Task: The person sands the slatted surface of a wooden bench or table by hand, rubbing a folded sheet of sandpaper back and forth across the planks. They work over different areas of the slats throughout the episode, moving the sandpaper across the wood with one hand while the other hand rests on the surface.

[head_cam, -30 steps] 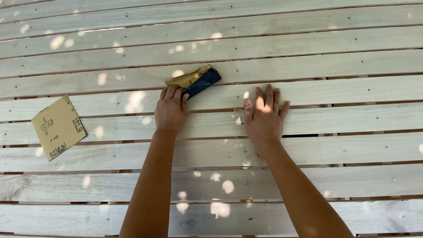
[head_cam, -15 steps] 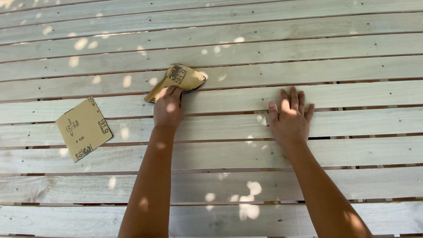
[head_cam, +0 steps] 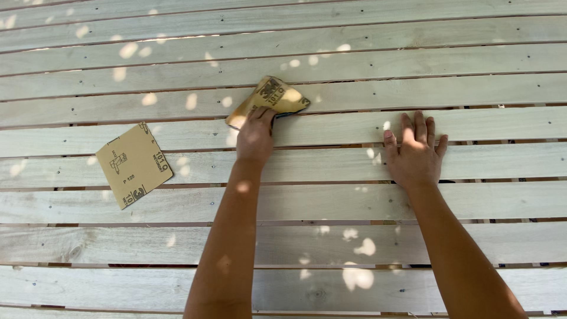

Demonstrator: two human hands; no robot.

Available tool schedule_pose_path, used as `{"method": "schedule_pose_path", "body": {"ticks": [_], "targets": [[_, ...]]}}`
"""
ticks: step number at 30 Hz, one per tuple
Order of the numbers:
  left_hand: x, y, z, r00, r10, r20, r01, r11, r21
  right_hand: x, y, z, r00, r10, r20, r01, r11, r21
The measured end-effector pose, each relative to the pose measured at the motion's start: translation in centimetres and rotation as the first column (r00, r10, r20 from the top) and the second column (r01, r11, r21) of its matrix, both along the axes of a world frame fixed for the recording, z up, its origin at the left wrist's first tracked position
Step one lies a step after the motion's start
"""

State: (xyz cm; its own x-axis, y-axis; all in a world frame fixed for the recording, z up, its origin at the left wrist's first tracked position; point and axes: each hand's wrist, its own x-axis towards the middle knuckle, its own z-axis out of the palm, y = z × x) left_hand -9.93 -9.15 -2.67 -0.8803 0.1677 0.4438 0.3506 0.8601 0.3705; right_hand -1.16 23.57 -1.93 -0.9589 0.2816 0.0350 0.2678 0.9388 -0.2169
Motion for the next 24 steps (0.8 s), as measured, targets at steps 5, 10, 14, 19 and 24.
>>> {"method": "schedule_pose_path", "body": {"ticks": [5, 10, 14, 19, 24], "targets": [[-0.3, -6.1, -0.1, 0.990, 0.069, 0.125, -0.073, 0.997, 0.028, -0.9, -0.6, -0.1, 0.999, 0.030, 0.031, -0.032, 0.998, 0.061], [-0.7, 3.2, -1.4, 0.994, -0.029, 0.101, 0.031, 0.999, -0.009, -2.5, -2.4, 0.0, 0.990, 0.137, 0.024, -0.139, 0.983, 0.118], [-0.4, 2.9, -0.2, 0.984, -0.148, 0.099, 0.150, 0.988, -0.017, -3.5, -3.7, 0.3, 0.972, 0.232, 0.032, -0.234, 0.969, 0.077], [0.1, -6.1, 1.2, 0.982, 0.037, 0.183, -0.040, 0.999, 0.017, -4.2, -4.8, 1.1, 0.972, 0.214, 0.101, -0.224, 0.969, 0.104], [-0.2, 3.8, -1.7, 0.992, -0.005, 0.126, 0.003, 1.000, 0.013, -4.5, -5.3, 1.6, 0.970, 0.196, 0.141, -0.216, 0.966, 0.140]]}}
